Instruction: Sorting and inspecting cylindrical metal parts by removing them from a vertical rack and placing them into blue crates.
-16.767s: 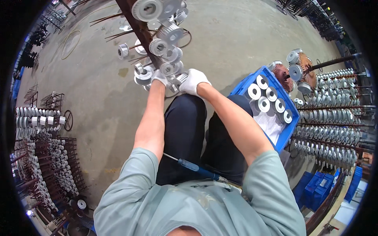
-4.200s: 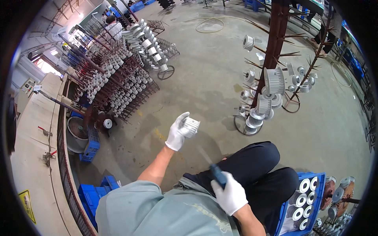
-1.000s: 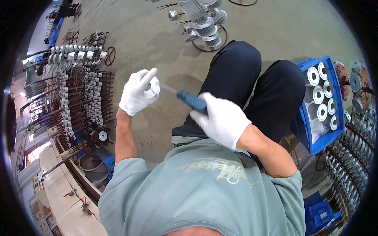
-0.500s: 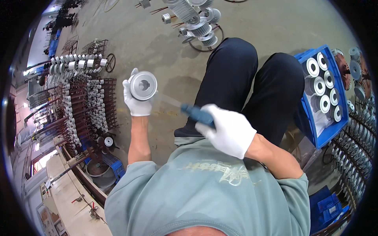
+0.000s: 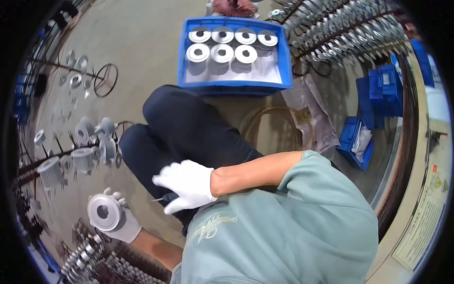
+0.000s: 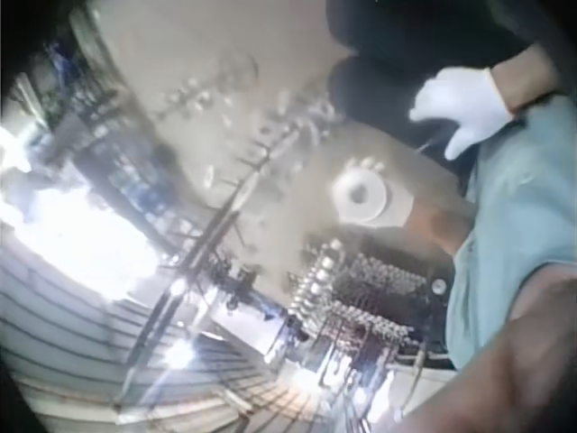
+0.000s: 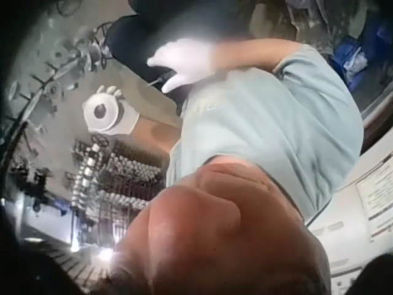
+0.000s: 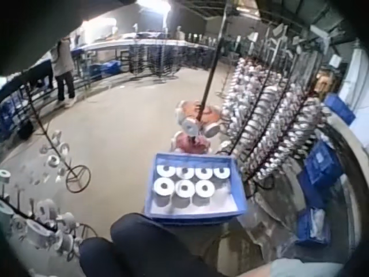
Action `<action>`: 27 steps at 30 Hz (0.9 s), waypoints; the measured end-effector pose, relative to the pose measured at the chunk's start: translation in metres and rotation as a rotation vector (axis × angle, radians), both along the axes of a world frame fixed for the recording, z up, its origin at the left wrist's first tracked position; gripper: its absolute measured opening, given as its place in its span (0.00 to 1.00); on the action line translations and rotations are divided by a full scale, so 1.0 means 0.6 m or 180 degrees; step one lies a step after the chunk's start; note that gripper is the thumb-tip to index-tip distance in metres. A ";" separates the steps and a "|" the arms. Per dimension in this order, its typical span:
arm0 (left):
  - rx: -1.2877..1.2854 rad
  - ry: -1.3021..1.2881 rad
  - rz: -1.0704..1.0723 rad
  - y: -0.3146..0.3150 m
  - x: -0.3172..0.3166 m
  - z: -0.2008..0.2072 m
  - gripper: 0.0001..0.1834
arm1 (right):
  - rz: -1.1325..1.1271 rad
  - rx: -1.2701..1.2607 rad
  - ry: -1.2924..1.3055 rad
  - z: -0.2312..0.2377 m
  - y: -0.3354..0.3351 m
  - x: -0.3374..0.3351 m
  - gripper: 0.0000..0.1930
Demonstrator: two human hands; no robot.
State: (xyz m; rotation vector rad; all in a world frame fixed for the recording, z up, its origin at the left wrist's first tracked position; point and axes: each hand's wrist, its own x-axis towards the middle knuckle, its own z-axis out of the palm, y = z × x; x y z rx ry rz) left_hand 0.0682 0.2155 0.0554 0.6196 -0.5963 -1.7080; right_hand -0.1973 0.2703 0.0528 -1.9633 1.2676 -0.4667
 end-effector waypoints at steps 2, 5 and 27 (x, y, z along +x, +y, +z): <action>-0.0114 -0.0500 -0.0163 -0.011 -0.056 -0.002 0.33 | -0.0775 -0.0776 -0.0693 0.014 -0.012 -0.017 0.30; -0.0486 -0.2320 0.0126 -0.007 -0.209 0.016 0.38 | -0.1287 -0.1164 -0.0950 0.041 -0.019 -0.053 0.34; 0.0397 -0.1717 -0.0628 0.017 -0.195 0.007 0.24 | -0.2762 0.0340 0.3481 -0.221 -0.072 -0.602 0.23</action>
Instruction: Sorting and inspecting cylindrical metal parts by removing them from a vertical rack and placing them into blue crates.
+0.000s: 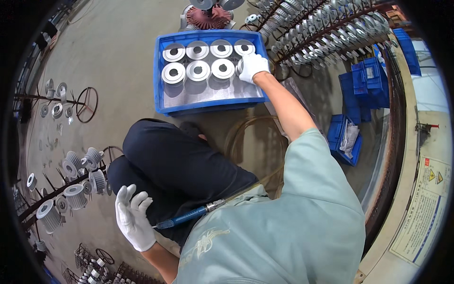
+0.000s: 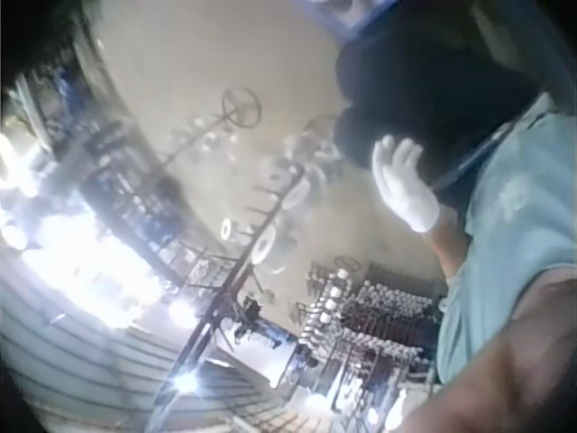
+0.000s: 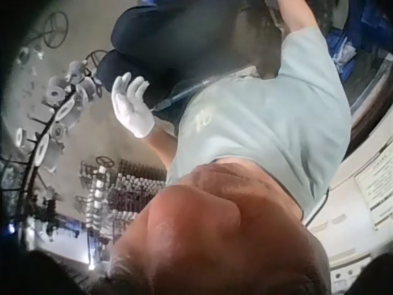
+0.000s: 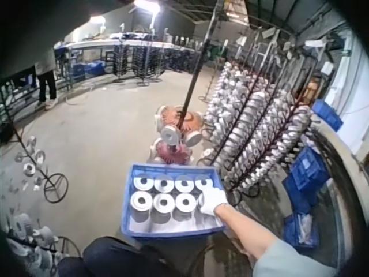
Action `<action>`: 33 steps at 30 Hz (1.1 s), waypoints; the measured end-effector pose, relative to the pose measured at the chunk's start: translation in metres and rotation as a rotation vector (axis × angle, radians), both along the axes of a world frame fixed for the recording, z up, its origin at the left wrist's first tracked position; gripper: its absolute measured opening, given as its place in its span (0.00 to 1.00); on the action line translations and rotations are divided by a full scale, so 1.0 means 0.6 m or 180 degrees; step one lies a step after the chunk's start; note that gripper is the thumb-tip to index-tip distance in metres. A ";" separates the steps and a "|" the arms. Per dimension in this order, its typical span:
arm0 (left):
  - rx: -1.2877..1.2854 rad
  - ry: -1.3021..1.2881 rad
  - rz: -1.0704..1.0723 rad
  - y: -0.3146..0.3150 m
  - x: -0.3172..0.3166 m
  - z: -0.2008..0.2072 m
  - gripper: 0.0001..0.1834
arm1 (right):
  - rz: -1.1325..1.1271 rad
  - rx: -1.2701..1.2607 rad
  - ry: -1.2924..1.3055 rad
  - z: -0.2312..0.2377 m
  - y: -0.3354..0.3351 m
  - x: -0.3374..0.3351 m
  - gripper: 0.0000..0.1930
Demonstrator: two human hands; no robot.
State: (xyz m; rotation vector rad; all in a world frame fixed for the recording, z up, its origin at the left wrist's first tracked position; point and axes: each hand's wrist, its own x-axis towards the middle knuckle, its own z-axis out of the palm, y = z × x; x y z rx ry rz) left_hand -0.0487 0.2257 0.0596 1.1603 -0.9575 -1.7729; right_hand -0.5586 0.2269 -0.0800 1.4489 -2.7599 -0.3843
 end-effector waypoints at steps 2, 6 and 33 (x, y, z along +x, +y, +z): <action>0.0007 -0.0037 0.0225 0.003 0.011 0.000 0.22 | -0.0044 -0.0122 -0.0235 -0.013 -0.008 0.000 0.20; 0.0130 -0.0416 0.0615 0.024 0.044 0.011 0.21 | 0.0377 -0.0153 -0.0495 -0.006 -0.028 0.040 0.13; -0.1414 -0.0425 0.3327 -0.233 0.195 -0.017 0.12 | 0.3395 -0.2478 -0.3096 0.300 -0.206 0.674 0.32</action>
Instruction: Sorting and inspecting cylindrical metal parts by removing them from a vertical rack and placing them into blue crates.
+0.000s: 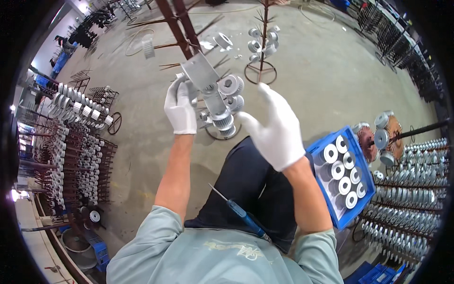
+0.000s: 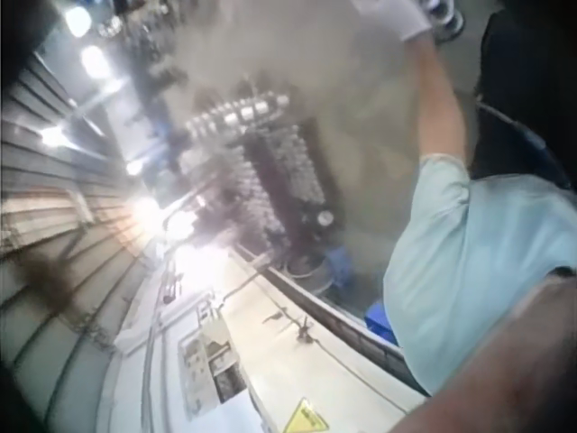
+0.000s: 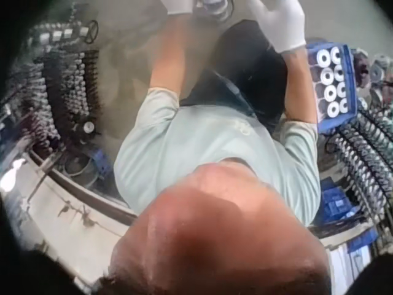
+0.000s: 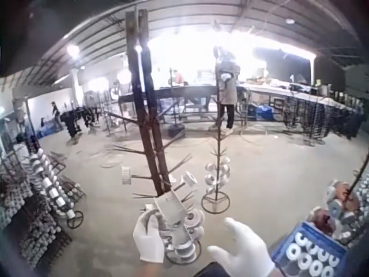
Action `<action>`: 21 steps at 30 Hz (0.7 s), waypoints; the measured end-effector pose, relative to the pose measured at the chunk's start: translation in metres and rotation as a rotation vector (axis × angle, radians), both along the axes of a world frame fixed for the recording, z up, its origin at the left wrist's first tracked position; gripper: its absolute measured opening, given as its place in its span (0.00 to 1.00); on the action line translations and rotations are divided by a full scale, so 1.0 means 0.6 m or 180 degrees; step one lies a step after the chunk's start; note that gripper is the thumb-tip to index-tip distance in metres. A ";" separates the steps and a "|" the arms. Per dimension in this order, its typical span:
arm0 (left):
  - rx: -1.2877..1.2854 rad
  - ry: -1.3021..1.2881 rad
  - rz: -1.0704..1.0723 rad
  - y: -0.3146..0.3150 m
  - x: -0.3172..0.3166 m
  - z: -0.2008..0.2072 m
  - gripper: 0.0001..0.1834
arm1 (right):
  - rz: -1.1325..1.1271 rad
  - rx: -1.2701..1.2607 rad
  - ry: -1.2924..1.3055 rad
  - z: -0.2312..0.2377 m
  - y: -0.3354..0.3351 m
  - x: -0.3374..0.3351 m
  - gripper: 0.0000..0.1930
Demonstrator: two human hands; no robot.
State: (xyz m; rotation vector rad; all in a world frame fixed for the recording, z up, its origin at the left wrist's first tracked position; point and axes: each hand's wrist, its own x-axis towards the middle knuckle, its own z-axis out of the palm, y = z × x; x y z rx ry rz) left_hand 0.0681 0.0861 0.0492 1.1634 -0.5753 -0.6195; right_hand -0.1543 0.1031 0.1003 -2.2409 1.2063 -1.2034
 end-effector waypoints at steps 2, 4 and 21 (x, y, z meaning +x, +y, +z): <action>-0.0207 -0.0693 -0.0005 -0.023 -0.002 0.024 0.12 | 0.0184 0.0083 -0.0184 0.030 -0.028 0.059 0.33; -0.0341 -0.1033 -0.0014 -0.041 0.007 0.028 0.13 | 0.0319 0.0333 -0.0180 0.064 -0.049 0.109 0.34; 0.0070 0.0527 -0.2163 -0.099 0.080 -0.015 0.18 | 0.0048 0.0269 0.0042 0.049 -0.096 0.191 0.29</action>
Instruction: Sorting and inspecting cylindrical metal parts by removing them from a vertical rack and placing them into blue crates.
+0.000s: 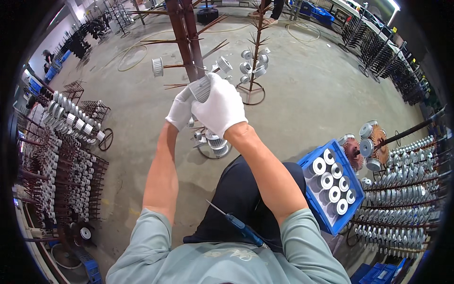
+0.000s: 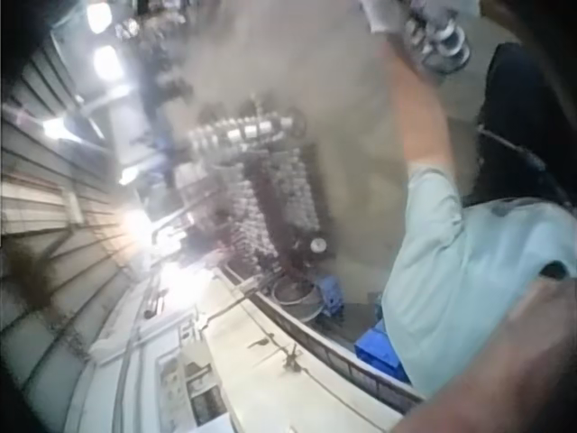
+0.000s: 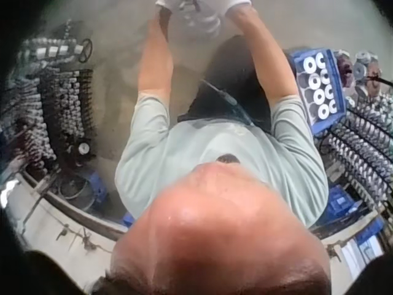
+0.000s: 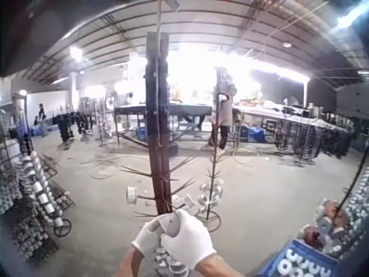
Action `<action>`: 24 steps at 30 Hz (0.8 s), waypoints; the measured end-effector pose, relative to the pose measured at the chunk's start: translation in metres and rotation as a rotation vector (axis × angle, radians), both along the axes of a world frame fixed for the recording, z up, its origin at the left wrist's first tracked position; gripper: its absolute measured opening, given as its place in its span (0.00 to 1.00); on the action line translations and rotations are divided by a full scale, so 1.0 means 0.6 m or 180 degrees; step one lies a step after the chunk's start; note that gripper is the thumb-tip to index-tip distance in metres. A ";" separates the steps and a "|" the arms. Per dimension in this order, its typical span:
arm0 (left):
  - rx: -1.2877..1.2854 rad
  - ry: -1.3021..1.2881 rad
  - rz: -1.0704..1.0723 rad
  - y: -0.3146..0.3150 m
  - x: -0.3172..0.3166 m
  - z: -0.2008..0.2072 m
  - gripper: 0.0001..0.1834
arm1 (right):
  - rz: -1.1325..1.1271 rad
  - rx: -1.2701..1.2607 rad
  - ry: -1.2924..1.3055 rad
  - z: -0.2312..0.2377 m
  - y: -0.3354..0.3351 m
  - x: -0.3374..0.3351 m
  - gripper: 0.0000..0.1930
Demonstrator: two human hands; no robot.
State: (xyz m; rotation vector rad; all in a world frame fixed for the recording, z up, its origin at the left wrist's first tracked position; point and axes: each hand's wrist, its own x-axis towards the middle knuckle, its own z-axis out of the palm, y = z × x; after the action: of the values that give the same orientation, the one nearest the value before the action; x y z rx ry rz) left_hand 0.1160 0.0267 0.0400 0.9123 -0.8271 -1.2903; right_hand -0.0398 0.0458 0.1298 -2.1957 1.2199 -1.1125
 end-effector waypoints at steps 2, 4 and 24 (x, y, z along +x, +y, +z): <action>-0.0267 0.0037 -0.0101 -0.004 -0.002 -0.005 0.17 | 0.0023 -0.0035 -0.0017 0.005 0.002 0.001 0.28; -0.0410 -0.0024 -0.0080 -0.012 -0.003 -0.017 0.17 | 0.0015 -0.0094 -0.0060 0.002 -0.001 0.000 0.28; -0.0734 0.0092 -0.0251 -0.040 -0.038 -0.042 0.20 | -0.0352 -0.0581 -0.0341 -0.026 -0.001 -0.002 0.26</action>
State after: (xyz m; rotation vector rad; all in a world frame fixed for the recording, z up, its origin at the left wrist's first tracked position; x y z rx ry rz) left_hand 0.0934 0.0026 0.0150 0.6821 -0.9750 -1.2432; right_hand -0.0407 0.0452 0.1143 -2.1883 1.2502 -1.4180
